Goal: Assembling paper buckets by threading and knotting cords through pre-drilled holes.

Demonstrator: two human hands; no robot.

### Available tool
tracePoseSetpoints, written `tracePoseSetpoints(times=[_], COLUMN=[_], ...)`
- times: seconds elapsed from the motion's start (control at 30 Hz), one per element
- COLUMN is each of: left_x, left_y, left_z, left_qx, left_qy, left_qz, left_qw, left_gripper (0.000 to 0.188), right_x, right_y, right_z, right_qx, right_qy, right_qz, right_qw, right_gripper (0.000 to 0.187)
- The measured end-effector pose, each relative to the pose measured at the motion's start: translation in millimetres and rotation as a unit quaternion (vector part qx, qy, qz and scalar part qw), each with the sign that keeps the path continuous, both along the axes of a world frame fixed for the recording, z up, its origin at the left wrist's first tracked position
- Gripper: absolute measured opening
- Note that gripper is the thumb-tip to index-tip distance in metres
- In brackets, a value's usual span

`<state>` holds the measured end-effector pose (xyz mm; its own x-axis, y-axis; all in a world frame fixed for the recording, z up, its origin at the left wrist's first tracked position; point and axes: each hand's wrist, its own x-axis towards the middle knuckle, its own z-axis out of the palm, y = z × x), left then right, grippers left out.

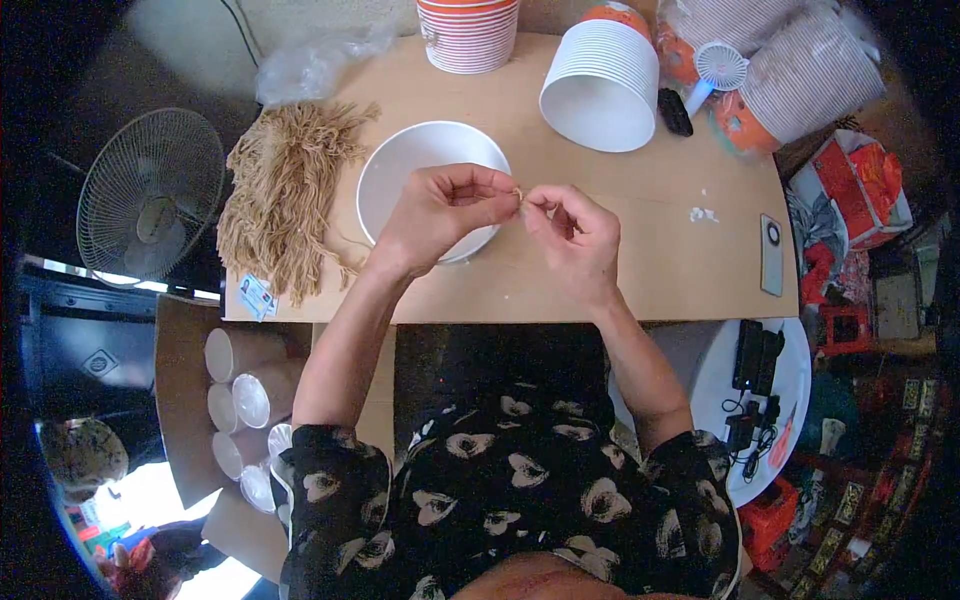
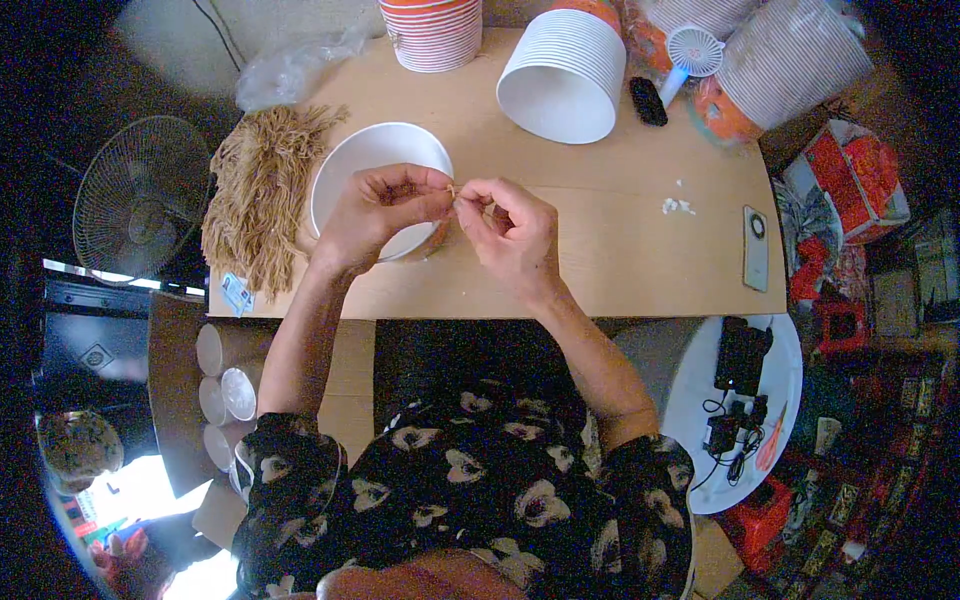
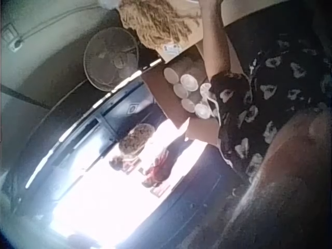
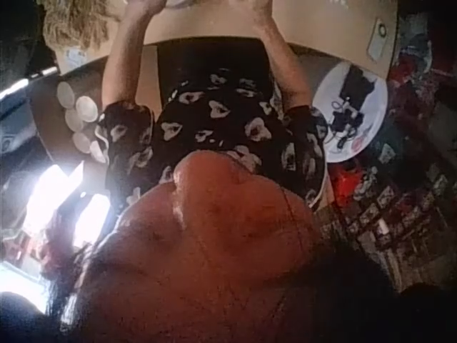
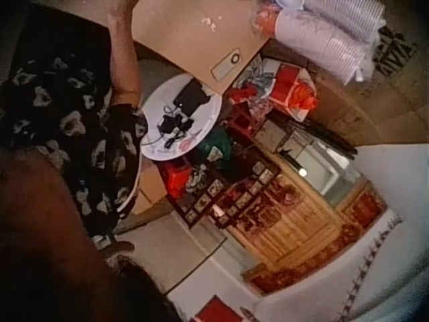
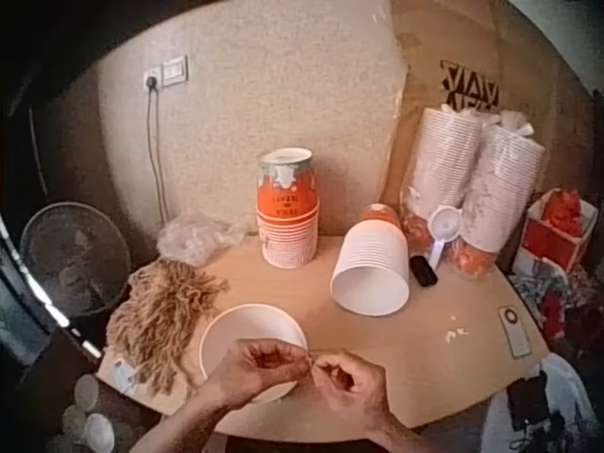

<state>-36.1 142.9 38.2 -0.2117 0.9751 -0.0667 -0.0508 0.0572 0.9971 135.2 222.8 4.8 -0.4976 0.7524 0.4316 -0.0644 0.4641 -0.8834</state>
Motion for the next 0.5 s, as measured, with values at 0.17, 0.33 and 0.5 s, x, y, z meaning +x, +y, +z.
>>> tracePoseSetpoints(times=[0.17,0.33,0.5], left_x=[-0.6,2.1,5.8], left_y=[1.8,1.5,1.0], left_z=[-5.3,-4.1,-4.6], left_qx=[0.020,0.024,0.045], left_qy=[-0.016,0.008,0.018], left_qz=[-0.005,0.009,0.021], left_qw=[1.000,1.000,0.999], left_gripper=[0.019,0.017,0.015], right_x=[0.9,0.5,1.1], right_y=[0.3,-1.5,-0.8], right_z=[-1.3,-0.3,0.2], right_qx=[0.002,-0.003,0.005], right_qy=[0.004,0.002,-0.005], right_qz=[0.006,0.008,0.018], right_qw=[1.000,1.000,1.000], right_gripper=[0.006,0.006,0.007])
